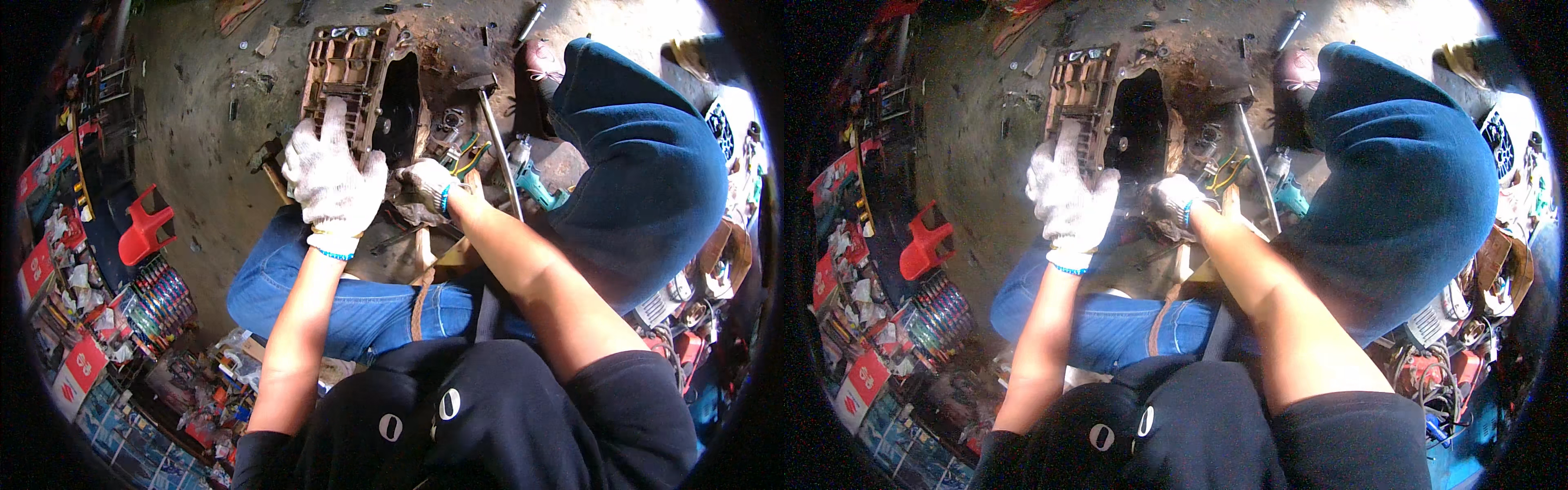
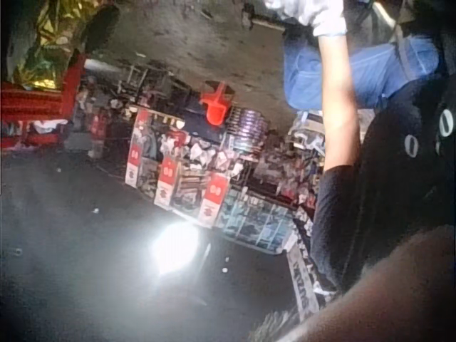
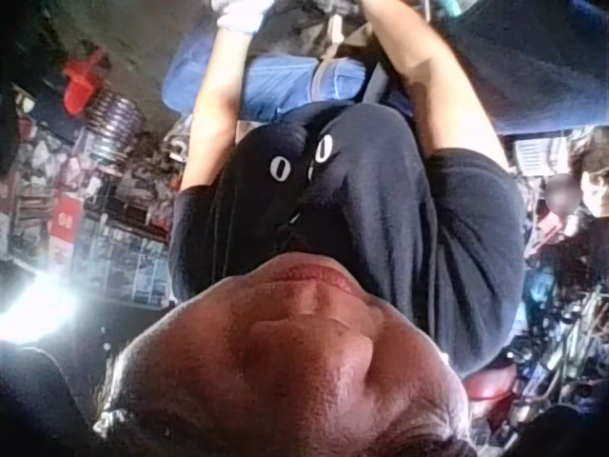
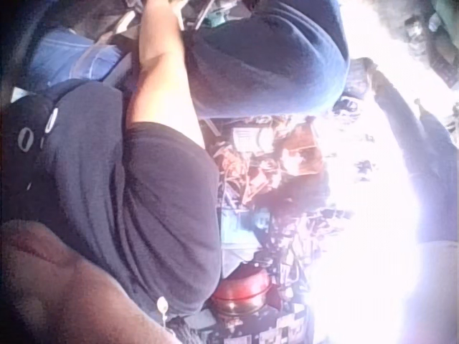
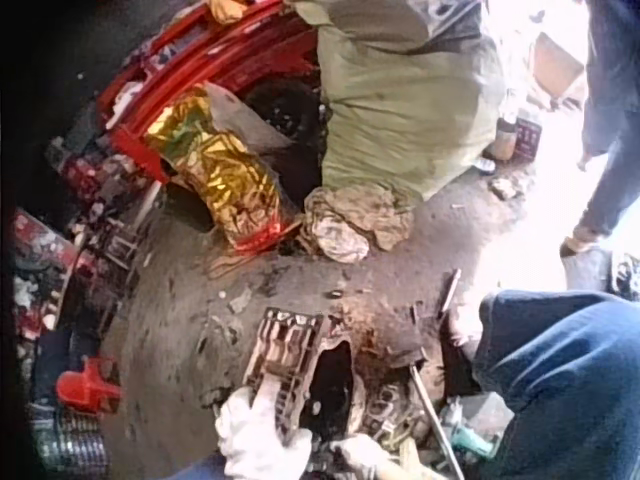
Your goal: The person sits on the floor and uses a hammer and chisel to remove a stuck component from an engine block. They repeatedly strike the chisel, reposition the engine, and extract the part by hand.
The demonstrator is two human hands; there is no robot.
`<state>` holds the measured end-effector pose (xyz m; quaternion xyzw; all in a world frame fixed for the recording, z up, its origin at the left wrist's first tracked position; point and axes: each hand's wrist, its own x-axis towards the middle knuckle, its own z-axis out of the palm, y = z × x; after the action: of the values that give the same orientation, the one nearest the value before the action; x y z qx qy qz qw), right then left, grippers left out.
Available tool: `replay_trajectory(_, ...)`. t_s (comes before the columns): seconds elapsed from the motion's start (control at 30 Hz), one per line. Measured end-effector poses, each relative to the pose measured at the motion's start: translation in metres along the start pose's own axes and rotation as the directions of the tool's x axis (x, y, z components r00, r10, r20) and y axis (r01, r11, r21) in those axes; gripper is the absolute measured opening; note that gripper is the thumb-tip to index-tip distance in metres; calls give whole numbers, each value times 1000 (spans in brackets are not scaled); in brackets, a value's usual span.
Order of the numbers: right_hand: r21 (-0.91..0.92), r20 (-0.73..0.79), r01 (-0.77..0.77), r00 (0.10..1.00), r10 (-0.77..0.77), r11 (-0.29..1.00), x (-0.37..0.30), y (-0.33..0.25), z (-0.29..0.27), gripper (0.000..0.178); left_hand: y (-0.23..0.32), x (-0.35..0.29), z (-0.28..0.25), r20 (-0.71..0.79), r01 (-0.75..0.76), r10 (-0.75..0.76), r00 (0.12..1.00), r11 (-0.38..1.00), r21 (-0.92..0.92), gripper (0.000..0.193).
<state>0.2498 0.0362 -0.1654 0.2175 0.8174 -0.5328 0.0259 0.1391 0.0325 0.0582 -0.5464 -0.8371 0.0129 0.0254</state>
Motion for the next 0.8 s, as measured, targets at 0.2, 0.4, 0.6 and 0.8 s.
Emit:
replay_trajectory(0.2, 13, 14, -21, 1000, 21, 1000, 7, 7, 15, 25, -1, 3, 0, -40, -81, 80, 996, 997, -16, 84)
replay_trajectory(0.4, 525, 56, -219, 973, 223, 823, 5, -1, 13, 22, -11, 12, 0, -12, -86, 85, 996, 994, -63, 81)
replay_trajectory(0.6, 957, 278, -291, 892, 357, -17, 1, -18, -3, 23, -33, 32, 4, -46, 13, -19, 999, 993, -116, 54)
replay_trajectory(0.8, 953, 296, -240, 860, 416, -183, -3, -32, -23, 37, -63, 61, 14, 93, 280, -265, 960, 930, -240, 57)
